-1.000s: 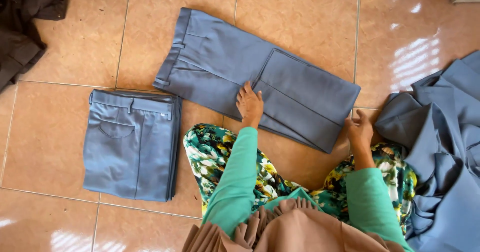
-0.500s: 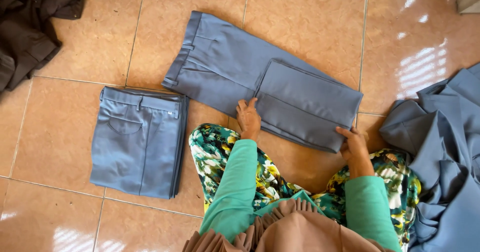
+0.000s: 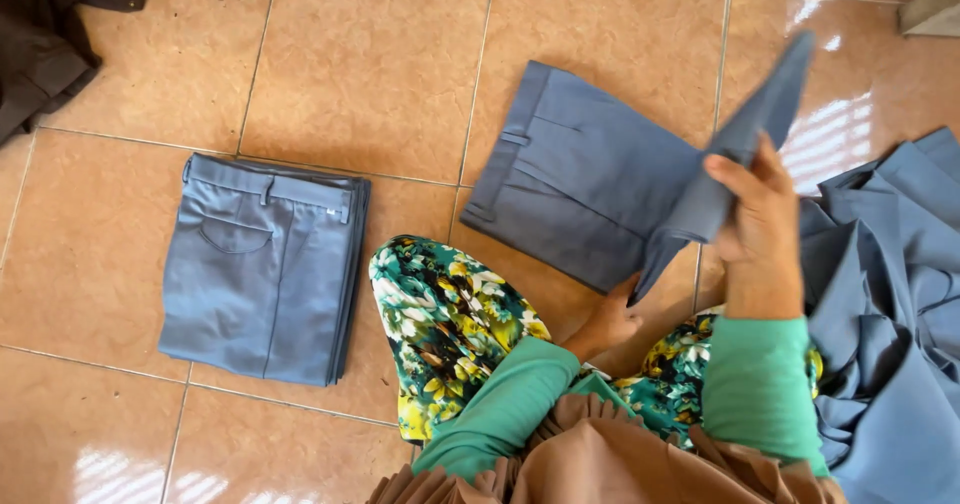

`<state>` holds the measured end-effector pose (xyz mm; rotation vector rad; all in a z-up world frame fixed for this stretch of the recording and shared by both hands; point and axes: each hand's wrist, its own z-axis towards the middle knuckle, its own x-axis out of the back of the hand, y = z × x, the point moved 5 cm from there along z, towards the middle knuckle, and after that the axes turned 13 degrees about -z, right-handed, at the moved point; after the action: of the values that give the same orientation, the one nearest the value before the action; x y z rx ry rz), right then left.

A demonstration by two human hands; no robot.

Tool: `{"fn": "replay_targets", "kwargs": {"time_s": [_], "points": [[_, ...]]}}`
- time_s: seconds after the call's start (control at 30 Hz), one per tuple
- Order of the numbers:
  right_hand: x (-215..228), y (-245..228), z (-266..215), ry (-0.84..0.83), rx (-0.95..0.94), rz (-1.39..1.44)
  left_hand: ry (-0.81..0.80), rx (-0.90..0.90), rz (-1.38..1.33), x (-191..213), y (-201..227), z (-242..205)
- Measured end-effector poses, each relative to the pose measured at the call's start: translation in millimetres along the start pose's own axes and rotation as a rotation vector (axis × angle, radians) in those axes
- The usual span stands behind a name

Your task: Folding grey trousers into a neat rectangular shape and stacking them on the floor.

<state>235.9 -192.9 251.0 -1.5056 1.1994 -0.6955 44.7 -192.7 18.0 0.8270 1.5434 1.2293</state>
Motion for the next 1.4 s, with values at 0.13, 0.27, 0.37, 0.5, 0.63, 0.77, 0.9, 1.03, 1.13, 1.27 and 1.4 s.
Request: {"fn": "replay_targets", "kwargs": {"time_s": [0.13,0.27,0.37,0.5,0.63,0.77,0.9,1.03,1.13,1.27,1.4], "points": [[-80,62,6,-0.442,0.034,-0.019,0.123,0.554,-0.079,-3,-76,-14],[-52,133,6,-0.178,0.188,-0.867,0.127,0.686,-0.052,-4,-97,-22],[-10,196,-9,-0.048,0.206,-1.441,-0.104,0.725,0.187,1,-130,-21],[18,242,-31,0.006,0.349,-1.732,-0.312,0.823,0.077,52,-51,-8],[21,240,-26,-0.051,0.277,-1.716,0.109,0.42,0.103,152,49,43],[29,244,-12,-0.152,0.246,-1.734,0.569,0.321,0.819,213,84,58],[45,244,10,-0.203,0.259,-1.737,0.468,0.547,0.759,193,62,57],[51,227,-21,-0.153,0.197,-1.682,0.457,0.597,0.628,211,-17,51],[50,228,-51,-0.261,0.098,-1.675,0.506,0.73,0.383,203,-6,32],[42,231,-57,-0.395,0.045,-1.74,0.706,0.743,-0.356,177,37,7],[25,228,-59,-0.458,0.231,-1.696,0.789,0.479,-1.114,162,74,2]]}}
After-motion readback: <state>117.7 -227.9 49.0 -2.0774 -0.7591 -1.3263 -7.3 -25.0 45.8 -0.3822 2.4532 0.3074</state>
